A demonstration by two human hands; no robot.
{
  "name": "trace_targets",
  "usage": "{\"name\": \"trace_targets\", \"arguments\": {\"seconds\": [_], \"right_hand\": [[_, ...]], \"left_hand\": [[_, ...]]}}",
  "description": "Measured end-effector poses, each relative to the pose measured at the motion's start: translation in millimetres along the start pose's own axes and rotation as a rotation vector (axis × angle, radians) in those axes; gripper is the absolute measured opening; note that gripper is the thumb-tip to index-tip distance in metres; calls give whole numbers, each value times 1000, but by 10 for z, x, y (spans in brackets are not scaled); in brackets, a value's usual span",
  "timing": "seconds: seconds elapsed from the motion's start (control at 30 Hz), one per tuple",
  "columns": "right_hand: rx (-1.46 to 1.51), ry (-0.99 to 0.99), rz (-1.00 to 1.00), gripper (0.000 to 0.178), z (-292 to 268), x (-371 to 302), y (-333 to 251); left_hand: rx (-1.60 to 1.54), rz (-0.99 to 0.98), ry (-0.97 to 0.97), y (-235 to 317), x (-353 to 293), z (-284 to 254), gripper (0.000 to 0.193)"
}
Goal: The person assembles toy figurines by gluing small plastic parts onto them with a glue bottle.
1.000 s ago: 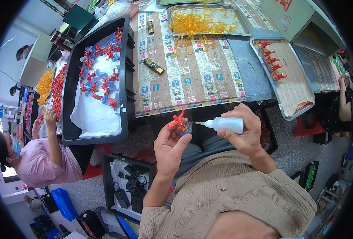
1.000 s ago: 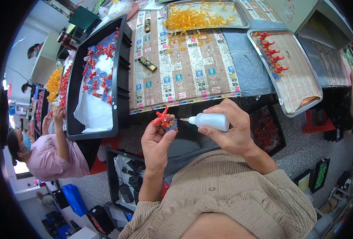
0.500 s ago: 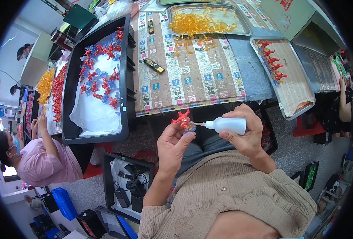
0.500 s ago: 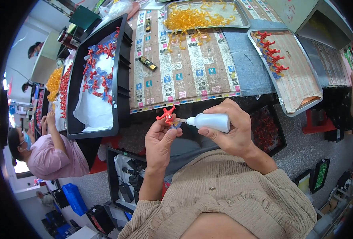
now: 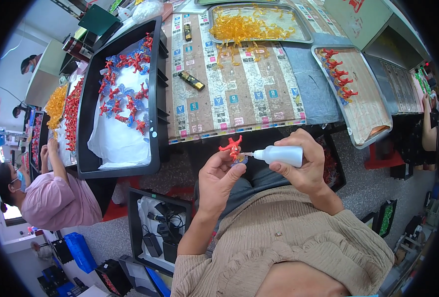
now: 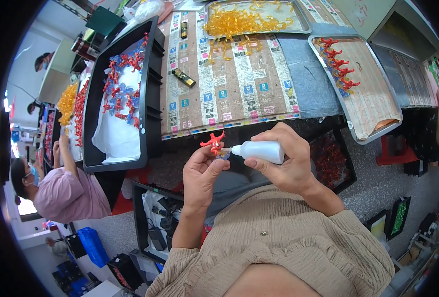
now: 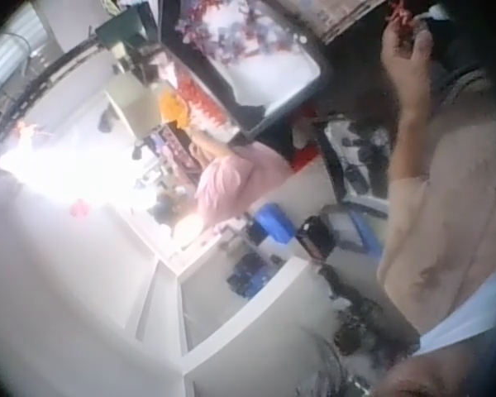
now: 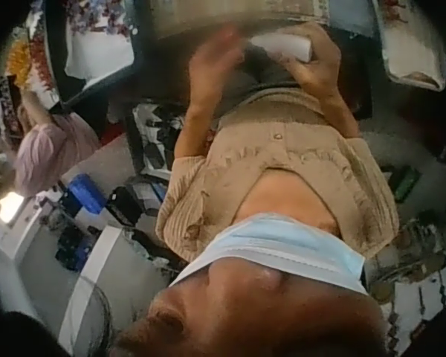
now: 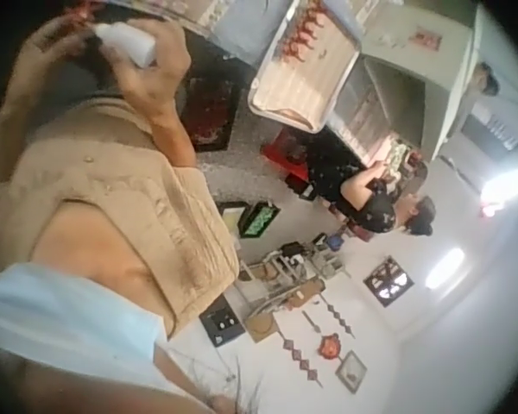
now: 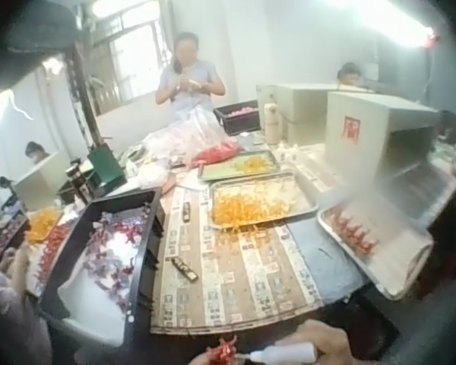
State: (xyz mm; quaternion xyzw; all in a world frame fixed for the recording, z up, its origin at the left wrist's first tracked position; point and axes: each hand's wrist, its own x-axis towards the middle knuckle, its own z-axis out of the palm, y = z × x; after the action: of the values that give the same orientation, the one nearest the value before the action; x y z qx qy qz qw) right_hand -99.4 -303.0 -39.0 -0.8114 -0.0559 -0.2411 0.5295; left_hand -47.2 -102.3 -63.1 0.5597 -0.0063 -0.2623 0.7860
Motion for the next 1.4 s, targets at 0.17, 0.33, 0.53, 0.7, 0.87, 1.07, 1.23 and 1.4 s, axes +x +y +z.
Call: {"name": "trace_targets", "arguments": {"seconds": [0.17,0.33,0.53,0.7,0.87,1.07,1.23,1.4], "right_hand": [[19,34,-3,39,-23,-3,-19],[32,43,34,39,3,-8,-19],[-19,69,-23,39,31,-12,24],[-39,27,-23,40,34,-1,19],[-82,13,-18,40,38,-9,39],[-77,27,-4,39,92,8,52],[51,188,133,35,121,116,155],[124,126,229,36,325,466,426]], "left_hand": [[76,45,18,-21,30,-12,35],[619,344,136,-22,51,-40,33],[987,518,189,74,33,44,39],[1078,606,197,2,56,13,39],[1083,586,185,4,35,42,37],[1131,612,214,9,27,-23,38],[983,595,209,64,52,7,36],[740,534,152,29,40,-107,32]]}}
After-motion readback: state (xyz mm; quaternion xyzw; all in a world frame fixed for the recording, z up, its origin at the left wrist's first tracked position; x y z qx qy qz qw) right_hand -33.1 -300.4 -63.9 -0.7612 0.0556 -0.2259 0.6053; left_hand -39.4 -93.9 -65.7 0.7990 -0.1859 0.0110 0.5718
